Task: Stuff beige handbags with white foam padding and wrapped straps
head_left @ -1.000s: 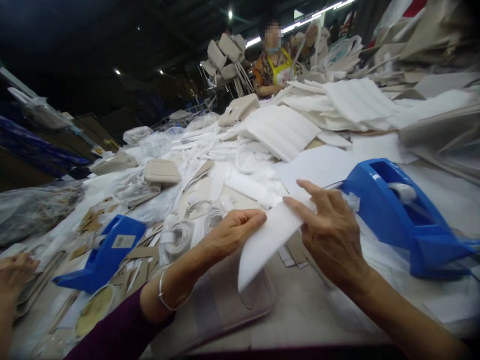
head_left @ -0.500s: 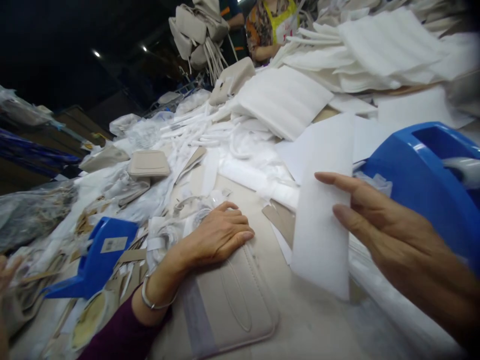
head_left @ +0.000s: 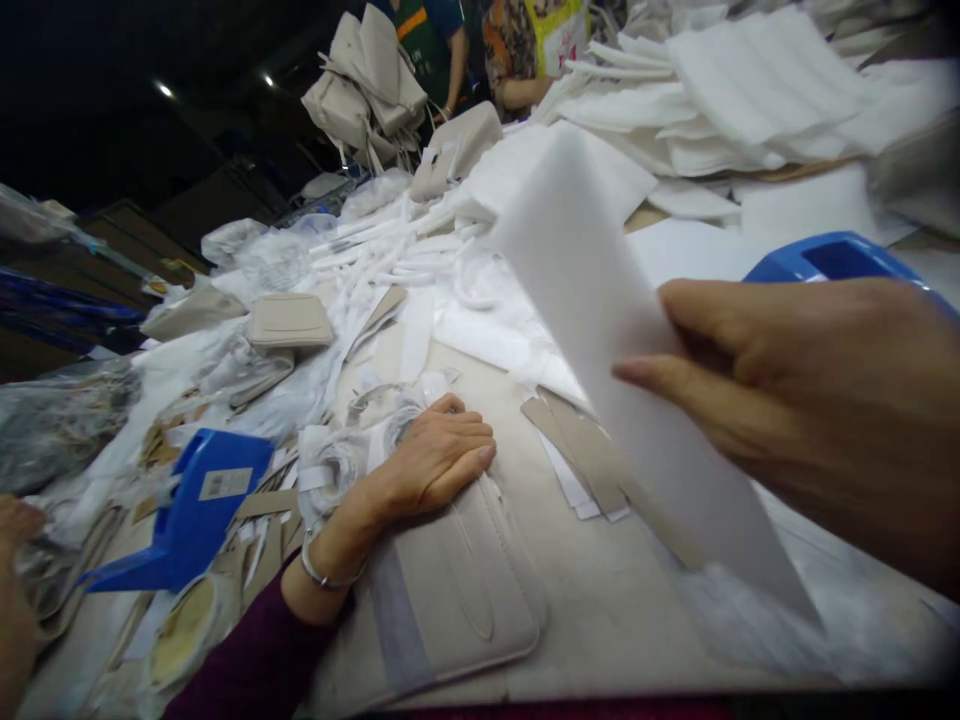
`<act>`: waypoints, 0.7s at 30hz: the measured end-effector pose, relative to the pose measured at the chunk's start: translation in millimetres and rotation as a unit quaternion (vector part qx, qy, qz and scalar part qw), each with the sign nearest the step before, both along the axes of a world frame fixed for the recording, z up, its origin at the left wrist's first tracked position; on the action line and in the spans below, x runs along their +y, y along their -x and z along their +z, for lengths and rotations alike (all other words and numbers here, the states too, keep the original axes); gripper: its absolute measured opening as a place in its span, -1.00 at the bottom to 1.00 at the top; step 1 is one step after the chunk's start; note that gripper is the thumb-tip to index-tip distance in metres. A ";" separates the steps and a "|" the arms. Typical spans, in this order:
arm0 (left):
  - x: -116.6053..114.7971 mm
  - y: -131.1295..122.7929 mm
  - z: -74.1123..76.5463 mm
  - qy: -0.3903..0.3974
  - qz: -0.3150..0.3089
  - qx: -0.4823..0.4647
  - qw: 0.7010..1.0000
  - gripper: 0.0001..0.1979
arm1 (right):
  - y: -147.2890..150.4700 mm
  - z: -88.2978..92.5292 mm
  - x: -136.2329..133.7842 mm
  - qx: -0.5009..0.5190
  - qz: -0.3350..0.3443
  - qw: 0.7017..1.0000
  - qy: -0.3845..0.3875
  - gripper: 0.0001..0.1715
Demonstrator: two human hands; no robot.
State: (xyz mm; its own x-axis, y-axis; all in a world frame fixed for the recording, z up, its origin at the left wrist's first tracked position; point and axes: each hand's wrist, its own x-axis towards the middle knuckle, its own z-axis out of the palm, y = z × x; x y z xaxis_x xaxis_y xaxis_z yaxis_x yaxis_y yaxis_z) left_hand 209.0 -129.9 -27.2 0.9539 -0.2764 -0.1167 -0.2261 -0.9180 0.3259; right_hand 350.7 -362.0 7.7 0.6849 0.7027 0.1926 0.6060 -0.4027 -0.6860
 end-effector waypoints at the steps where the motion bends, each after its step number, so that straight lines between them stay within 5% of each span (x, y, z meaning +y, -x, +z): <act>1: 1.4 1.6 -0.6 0.007 0.003 -0.012 1.000 -0.59 | 4.7 -2.0 7.5 0.014 -0.001 0.999 0.032 -0.80; 10: 8.5 10.6 -4.8 0.039 0.023 -0.098 0.994 -0.61 | 38.1 -69.5 71.3 0.307 0.111 0.935 0.137 -0.92; 21: 10.3 12.0 -9.2 0.053 0.039 -0.118 0.991 -0.60 | 56.5 -84.1 113.4 0.458 0.132 0.874 0.097 -0.86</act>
